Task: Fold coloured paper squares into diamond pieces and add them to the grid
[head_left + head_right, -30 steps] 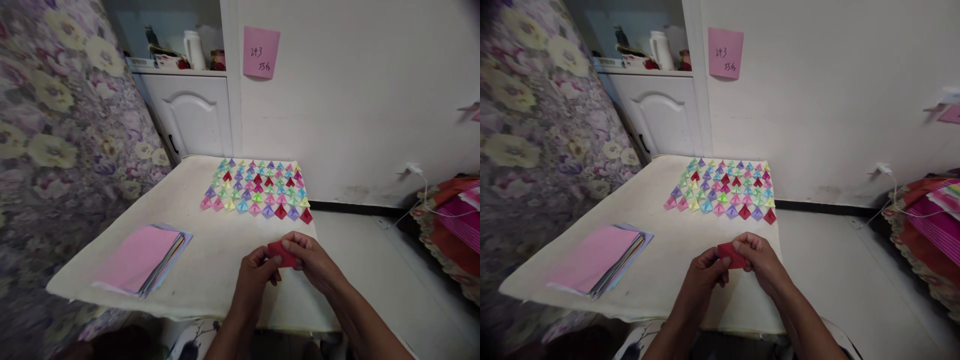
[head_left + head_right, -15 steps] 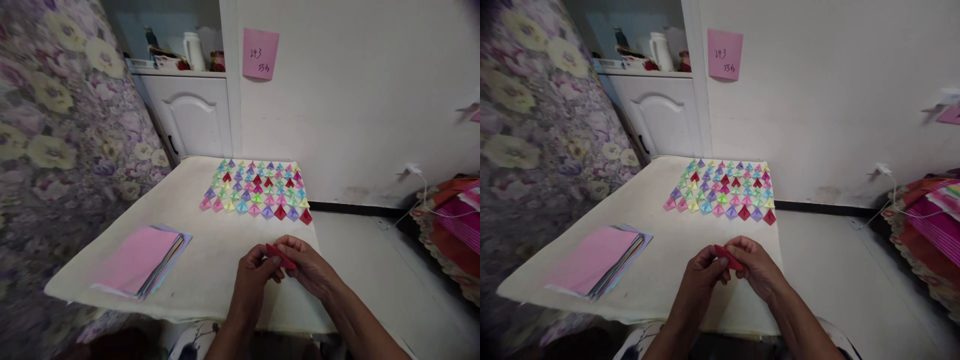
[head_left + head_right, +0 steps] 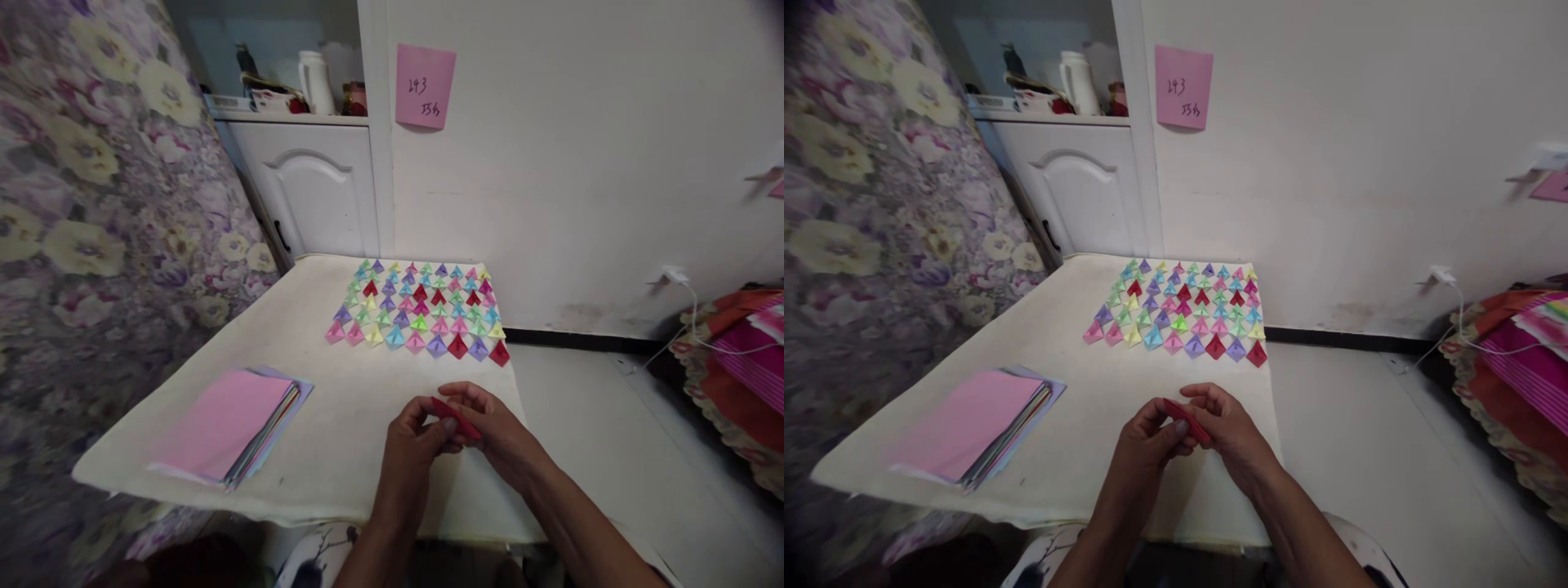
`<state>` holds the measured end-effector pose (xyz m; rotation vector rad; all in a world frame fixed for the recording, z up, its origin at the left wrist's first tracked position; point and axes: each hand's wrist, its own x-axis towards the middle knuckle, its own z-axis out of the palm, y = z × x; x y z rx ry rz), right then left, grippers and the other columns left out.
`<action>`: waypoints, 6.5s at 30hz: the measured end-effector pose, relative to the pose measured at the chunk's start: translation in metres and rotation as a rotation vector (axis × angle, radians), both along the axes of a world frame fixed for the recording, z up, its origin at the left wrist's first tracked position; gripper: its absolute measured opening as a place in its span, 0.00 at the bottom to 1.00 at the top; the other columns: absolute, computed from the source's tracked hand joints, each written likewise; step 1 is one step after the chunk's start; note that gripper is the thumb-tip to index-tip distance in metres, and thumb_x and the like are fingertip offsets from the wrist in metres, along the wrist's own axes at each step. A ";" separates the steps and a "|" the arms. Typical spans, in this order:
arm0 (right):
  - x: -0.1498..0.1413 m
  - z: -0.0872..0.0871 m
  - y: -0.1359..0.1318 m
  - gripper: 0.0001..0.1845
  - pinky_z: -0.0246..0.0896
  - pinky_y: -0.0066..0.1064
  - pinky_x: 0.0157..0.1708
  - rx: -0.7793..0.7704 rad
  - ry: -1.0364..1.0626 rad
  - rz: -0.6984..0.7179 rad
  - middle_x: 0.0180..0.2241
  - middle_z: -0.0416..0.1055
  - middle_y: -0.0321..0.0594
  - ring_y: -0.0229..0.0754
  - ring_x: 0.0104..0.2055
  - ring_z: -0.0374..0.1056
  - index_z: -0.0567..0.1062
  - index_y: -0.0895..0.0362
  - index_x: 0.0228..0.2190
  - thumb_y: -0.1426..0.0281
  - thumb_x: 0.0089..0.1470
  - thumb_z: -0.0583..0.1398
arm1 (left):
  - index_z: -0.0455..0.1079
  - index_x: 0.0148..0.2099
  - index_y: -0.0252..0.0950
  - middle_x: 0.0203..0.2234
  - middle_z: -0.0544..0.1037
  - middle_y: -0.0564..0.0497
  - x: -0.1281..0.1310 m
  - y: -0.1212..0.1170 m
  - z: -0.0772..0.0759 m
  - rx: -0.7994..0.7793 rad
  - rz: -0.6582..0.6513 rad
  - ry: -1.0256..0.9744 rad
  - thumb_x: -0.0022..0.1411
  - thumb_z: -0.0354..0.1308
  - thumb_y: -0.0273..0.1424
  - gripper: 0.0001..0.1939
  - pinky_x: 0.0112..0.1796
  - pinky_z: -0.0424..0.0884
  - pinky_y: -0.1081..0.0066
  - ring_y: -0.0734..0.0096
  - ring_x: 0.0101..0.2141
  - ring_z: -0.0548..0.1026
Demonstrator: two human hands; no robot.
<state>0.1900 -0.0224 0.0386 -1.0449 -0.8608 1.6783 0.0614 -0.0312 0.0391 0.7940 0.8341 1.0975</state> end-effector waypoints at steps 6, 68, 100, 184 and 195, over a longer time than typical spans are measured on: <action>0.005 -0.003 0.003 0.15 0.51 0.24 0.22 0.136 -0.176 -0.076 0.25 0.67 0.33 0.32 0.22 0.58 0.73 0.56 0.35 0.64 0.43 0.65 | 0.67 0.30 0.33 0.24 0.76 0.51 -0.001 0.001 0.000 -0.025 0.017 -0.007 0.50 0.63 0.30 0.08 0.27 0.67 0.77 0.77 0.24 0.72; 0.008 0.018 -0.016 0.05 0.51 0.25 0.22 0.474 -0.915 -0.140 0.18 0.57 0.28 0.33 0.21 0.56 0.73 0.54 0.30 0.74 0.46 0.60 | 0.67 0.29 0.34 0.23 0.75 0.54 0.000 0.001 -0.002 0.116 0.085 0.301 0.51 0.62 0.31 0.08 0.33 0.68 0.74 0.74 0.28 0.71; 0.005 0.021 -0.014 0.06 0.57 0.27 0.26 0.567 -0.904 -0.083 0.23 0.67 0.34 0.36 0.26 0.63 0.70 0.56 0.27 0.73 0.53 0.54 | 0.71 0.45 0.36 0.42 0.76 0.46 -0.003 0.000 0.002 0.139 0.062 0.232 0.56 0.56 0.30 0.13 0.43 0.70 0.65 0.63 0.40 0.75; 0.008 0.009 -0.004 0.05 0.46 0.26 0.21 0.347 -0.536 -0.150 0.21 0.58 0.30 0.32 0.21 0.50 0.73 0.57 0.29 0.70 0.47 0.62 | 0.69 0.28 0.31 0.15 0.72 0.53 -0.002 0.002 0.000 -0.080 0.024 0.154 0.52 0.61 0.31 0.07 0.22 0.64 0.77 0.78 0.18 0.69; 0.003 0.011 -0.007 0.04 0.51 0.26 0.23 0.536 -0.689 -0.170 0.26 0.59 0.31 0.32 0.23 0.52 0.75 0.54 0.28 0.75 0.48 0.61 | 0.69 0.29 0.31 0.18 0.71 0.54 -0.003 0.003 -0.003 -0.057 0.047 0.122 0.53 0.59 0.30 0.06 0.22 0.64 0.77 0.78 0.19 0.69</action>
